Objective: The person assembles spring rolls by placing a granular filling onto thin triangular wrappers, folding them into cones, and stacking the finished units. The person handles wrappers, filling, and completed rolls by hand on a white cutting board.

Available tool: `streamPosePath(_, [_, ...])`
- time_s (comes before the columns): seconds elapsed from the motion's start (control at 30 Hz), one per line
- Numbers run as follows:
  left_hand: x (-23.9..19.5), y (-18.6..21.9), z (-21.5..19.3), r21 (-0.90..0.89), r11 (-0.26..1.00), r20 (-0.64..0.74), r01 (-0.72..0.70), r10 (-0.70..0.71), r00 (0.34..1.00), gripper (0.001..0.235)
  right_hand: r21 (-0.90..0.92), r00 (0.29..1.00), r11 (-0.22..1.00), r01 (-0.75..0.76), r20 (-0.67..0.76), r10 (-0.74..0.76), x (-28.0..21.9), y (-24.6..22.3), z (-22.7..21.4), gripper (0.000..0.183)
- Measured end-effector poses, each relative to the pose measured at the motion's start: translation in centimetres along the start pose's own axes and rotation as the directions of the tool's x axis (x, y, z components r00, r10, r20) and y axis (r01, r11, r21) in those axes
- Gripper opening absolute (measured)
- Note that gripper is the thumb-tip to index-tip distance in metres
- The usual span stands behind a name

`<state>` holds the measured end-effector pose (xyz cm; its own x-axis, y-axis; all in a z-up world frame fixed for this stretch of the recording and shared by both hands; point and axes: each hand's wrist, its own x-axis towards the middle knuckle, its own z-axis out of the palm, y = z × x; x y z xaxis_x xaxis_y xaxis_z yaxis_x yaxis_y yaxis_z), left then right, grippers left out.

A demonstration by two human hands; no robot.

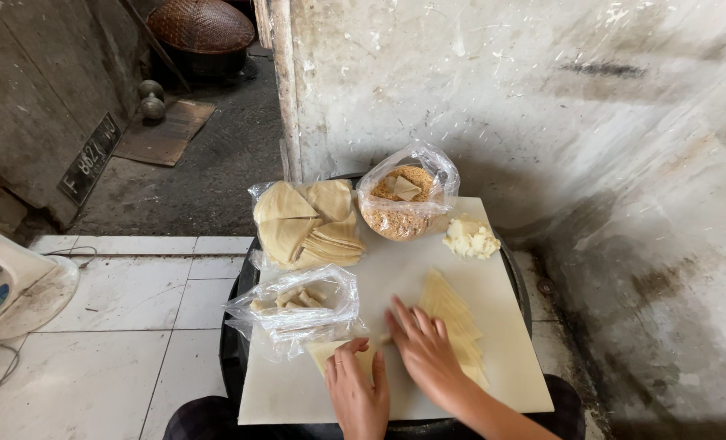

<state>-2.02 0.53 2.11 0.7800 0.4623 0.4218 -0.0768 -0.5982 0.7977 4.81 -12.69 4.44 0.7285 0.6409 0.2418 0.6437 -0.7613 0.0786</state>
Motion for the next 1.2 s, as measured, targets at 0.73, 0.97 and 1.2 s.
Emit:
streamPosePath(0.73, [0.1,1.3,-0.5,0.198,0.965,0.209,-0.17,0.127,0.969,0.017,0.299,0.809,0.851,0.431,-0.546,-0.217,11.2,-2.2,-11.0,0.026])
streamPosePath(0.97, [-0.2,1.9,-0.1,0.106,0.982,0.298,-0.157,0.119,0.947,0.016,0.526,0.871,0.828,0.194,-0.48,0.1,4.9,2.1,-10.0,0.027])
streamPosePath(1.2, [-1.1,3.3,2.3,0.075,0.984,0.388,-0.162,0.121,0.914,0.033,0.691,0.827,0.634,-0.348,-0.093,0.555,-4.6,5.8,-7.9,0.015])
